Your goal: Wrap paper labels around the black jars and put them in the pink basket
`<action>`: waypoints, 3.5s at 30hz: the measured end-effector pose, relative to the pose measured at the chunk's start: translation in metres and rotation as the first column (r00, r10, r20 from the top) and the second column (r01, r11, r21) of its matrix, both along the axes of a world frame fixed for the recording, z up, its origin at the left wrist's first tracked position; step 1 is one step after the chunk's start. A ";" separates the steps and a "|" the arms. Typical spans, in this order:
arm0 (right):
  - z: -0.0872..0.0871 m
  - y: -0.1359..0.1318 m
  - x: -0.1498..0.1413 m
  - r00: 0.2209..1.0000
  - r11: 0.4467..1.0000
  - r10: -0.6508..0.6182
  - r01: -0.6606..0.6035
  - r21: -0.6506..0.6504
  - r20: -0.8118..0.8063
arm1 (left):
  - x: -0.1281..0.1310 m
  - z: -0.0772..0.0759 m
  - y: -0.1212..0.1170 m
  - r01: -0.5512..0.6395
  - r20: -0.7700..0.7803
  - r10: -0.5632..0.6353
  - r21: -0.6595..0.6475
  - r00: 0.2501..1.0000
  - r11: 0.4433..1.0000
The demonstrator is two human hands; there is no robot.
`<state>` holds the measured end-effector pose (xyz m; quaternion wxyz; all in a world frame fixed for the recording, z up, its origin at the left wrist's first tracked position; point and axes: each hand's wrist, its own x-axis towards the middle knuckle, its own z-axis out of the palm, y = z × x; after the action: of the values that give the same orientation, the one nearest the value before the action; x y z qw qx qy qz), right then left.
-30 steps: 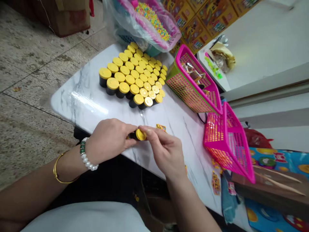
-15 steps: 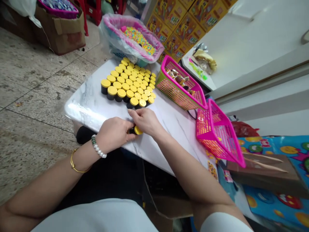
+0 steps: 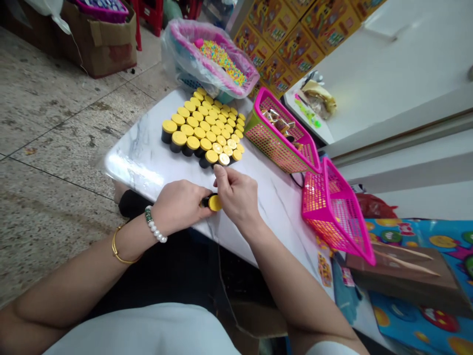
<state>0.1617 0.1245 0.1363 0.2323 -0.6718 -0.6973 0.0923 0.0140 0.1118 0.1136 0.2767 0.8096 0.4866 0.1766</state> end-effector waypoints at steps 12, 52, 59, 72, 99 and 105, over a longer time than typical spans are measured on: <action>-0.014 -0.016 -0.002 0.990 0.995 0.048 -0.059 0.077 0.132 | 0.002 0.002 -0.001 -0.019 0.002 0.019 -0.023 1.000 1.000; -0.014 -0.129 -0.004 0.602 0.929 -0.050 -0.266 -0.259 -0.797 | -0.034 -0.023 -0.097 0.097 0.576 0.365 -0.618 0.731 0.780; -0.025 -0.127 -0.007 0.337 0.869 -0.251 -0.335 -0.365 -0.907 | -0.035 -0.032 -0.098 0.258 0.610 0.446 -0.735 0.655 0.627; -0.045 -0.129 0.002 0.088 0.753 -0.451 -0.497 -0.431 -0.888 | -0.040 -0.052 -0.090 0.351 0.590 0.522 -0.799 0.615 0.489; -0.058 -0.134 -0.011 -0.020 0.797 -0.470 -0.438 -0.415 -0.883 | -0.023 -0.057 -0.108 0.364 0.597 0.696 -0.800 0.399 0.477; -0.065 -0.137 -0.011 -0.055 0.814 -0.454 -0.432 -0.389 -0.889 | -0.025 -0.061 -0.107 0.418 0.545 0.740 -0.824 0.395 0.384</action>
<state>0.1511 -0.0122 0.0709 0.4452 -0.4239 -0.2267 0.7554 -0.0108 0.0044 0.0527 0.8519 0.2098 0.3595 0.3178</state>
